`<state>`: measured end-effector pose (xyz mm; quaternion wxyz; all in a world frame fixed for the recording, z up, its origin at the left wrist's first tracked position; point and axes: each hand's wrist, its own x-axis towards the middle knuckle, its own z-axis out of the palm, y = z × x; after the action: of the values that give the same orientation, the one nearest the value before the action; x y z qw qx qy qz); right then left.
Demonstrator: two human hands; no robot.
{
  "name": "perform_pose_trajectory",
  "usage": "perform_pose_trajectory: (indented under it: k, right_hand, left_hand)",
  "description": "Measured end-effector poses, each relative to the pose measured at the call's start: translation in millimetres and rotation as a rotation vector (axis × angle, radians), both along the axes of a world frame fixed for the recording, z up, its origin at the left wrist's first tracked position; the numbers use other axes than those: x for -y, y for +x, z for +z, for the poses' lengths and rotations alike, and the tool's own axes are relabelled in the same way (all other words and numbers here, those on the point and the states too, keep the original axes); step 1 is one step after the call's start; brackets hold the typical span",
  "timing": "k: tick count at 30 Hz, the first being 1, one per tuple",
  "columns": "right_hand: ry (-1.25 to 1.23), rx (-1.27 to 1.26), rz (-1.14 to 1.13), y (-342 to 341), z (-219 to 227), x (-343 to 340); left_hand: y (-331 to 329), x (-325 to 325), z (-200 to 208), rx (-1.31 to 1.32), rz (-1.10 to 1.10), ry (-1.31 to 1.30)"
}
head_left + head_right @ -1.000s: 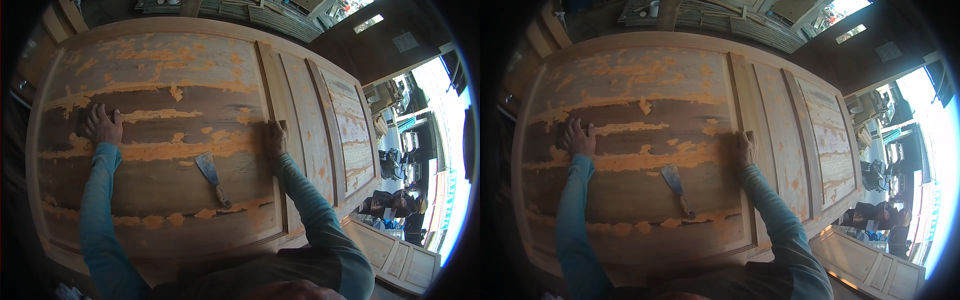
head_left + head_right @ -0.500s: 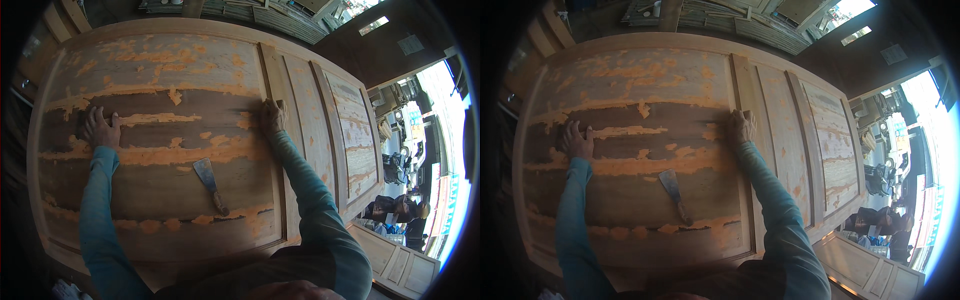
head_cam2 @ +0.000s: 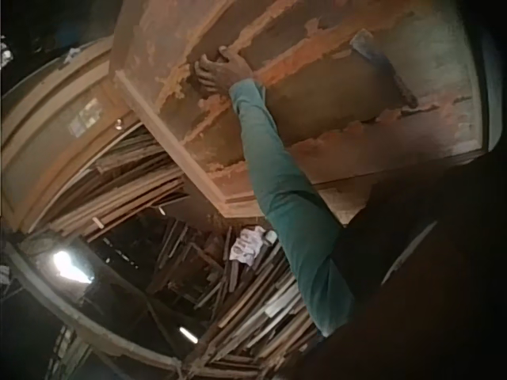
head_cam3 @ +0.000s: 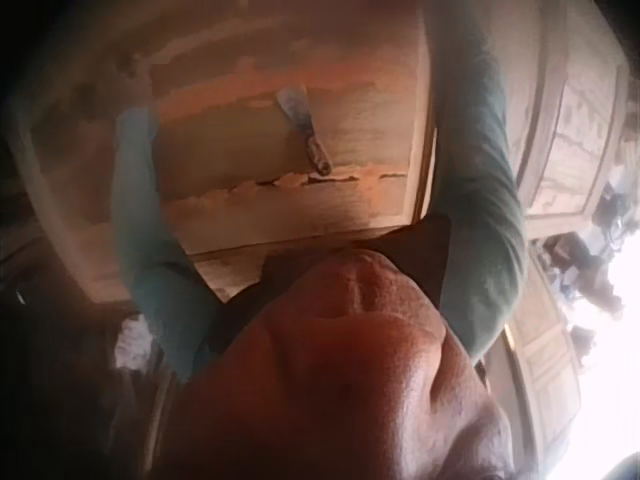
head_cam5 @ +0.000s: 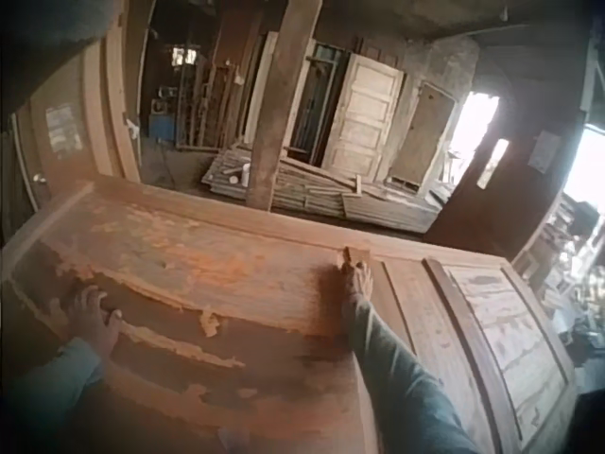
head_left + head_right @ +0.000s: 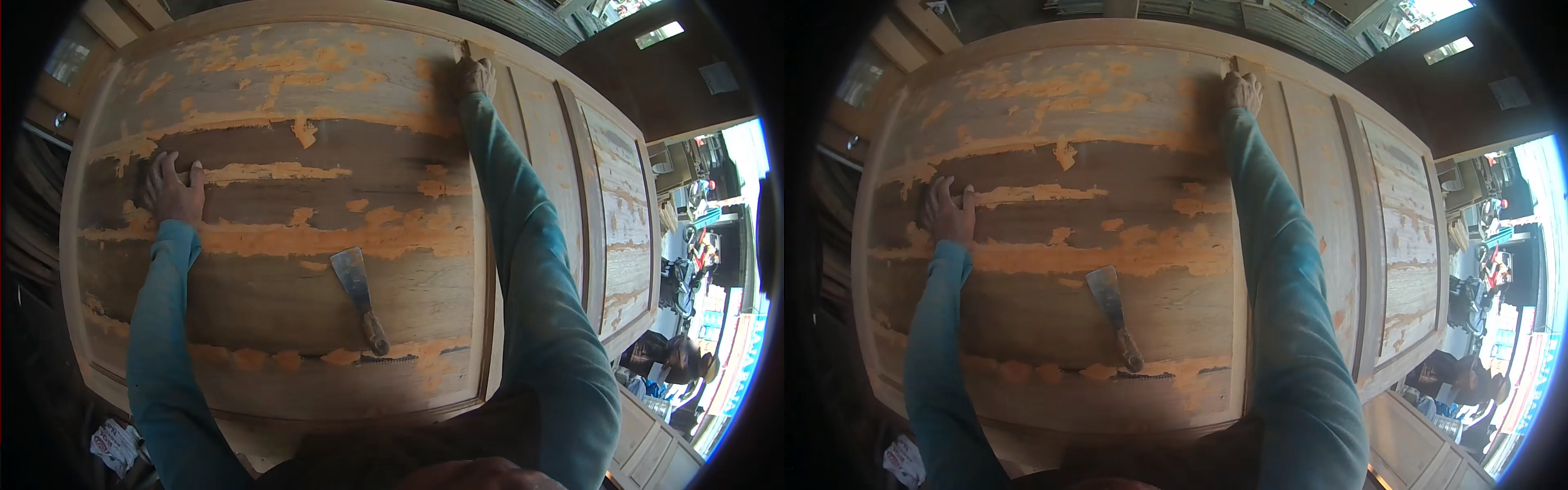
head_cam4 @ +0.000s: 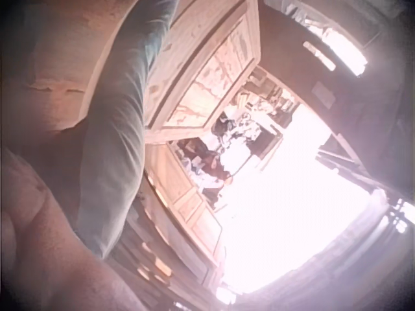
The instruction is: The person sands the surface of a large wooden door panel by hand, using a piece of sandpaper to smooth the wood and remove orange residue.
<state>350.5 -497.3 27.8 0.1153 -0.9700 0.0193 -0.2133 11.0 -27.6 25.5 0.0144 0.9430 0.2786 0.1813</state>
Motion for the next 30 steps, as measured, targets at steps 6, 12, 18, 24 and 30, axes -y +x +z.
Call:
perform_pose_trajectory:
  k: [6,12,18,24,30]
  right_hand:
    - [0.037,0.061,0.285,-138.8,-2.6,30.6]
    - [0.102,0.044,0.199,-9.0,-24.6,22.5]
    - [-0.023,0.087,0.079,113.3,-27.3,8.0]
    - [0.038,-0.009,0.108,33.6,-14.0,-10.5]
    - [0.075,0.054,0.306,-190.6,7.2,40.7]
  left_hand:
    - [-4.9,-0.7,-10.0,0.027,0.034,0.005]
    - [-11.5,-7.5,-23.8,0.117,-0.1,0.042]
    - [-2.6,-7.7,0.9,0.131,-0.148,0.047]
    - [-10.4,-6.5,-8.9,0.081,-0.051,-0.026]
    - [-3.1,6.6,2.9,0.049,-0.008,-0.039]
